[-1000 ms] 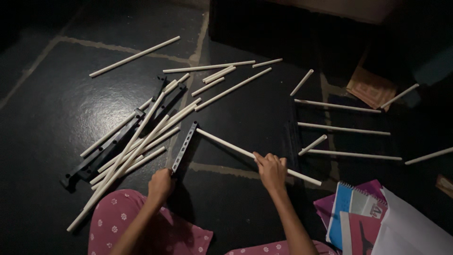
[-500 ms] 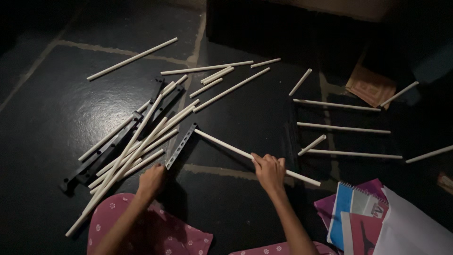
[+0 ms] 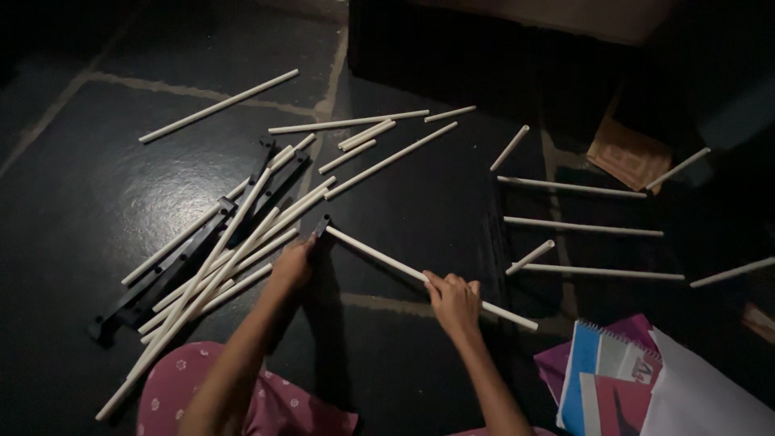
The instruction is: The person assembles a ladder-style frame by inserting white rods into black side rails. They repeatedly lift the frame to tap the rods into place, then set it down to add more rods and continue assembly.
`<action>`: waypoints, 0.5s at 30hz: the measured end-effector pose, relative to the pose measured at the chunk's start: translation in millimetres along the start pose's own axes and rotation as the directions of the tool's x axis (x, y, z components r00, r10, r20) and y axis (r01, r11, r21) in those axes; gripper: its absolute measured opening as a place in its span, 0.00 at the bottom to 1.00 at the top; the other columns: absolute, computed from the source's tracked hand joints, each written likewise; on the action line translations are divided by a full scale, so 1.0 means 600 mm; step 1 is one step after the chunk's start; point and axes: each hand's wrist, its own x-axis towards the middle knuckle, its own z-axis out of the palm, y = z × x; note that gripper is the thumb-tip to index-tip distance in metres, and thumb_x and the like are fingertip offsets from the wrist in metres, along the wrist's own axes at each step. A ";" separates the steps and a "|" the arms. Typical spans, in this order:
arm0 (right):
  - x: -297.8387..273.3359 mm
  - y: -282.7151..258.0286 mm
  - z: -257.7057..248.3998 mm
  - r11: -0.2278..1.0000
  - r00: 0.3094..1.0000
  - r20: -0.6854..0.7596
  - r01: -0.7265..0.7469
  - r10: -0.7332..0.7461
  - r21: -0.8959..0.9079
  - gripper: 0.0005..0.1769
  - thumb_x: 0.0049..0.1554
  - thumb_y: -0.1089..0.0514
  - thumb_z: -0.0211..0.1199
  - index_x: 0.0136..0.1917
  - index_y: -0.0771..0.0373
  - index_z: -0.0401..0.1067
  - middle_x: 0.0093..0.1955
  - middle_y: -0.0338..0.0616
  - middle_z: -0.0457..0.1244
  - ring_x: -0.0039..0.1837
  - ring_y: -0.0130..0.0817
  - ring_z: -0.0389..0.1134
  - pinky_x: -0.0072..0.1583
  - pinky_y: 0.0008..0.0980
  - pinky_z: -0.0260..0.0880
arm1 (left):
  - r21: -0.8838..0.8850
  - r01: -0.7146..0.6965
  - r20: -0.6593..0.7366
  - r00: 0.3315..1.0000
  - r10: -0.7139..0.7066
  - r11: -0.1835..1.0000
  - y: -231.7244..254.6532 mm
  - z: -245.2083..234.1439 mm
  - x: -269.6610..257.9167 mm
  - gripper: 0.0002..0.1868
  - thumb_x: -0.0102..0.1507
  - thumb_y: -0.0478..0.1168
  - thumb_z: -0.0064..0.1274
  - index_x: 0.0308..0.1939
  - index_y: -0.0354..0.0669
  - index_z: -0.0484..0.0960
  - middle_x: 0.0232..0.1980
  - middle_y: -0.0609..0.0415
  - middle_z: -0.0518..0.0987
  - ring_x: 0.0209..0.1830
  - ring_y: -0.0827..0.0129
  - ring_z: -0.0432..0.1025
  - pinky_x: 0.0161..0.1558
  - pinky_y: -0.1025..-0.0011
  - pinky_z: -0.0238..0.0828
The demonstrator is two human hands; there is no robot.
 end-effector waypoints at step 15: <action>0.049 0.021 -0.022 0.987 0.987 -0.032 0.157 -0.158 -0.031 0.16 0.61 0.51 0.59 0.62 0.41 0.78 0.36 0.36 0.63 0.39 0.31 0.60 0.49 0.35 0.53 | 0.159 -0.025 0.157 0.988 0.000 0.987 -0.021 0.008 0.026 0.43 0.52 0.34 0.55 0.73 0.62 0.66 0.58 0.48 0.80 0.58 0.45 0.74 0.59 0.56 0.72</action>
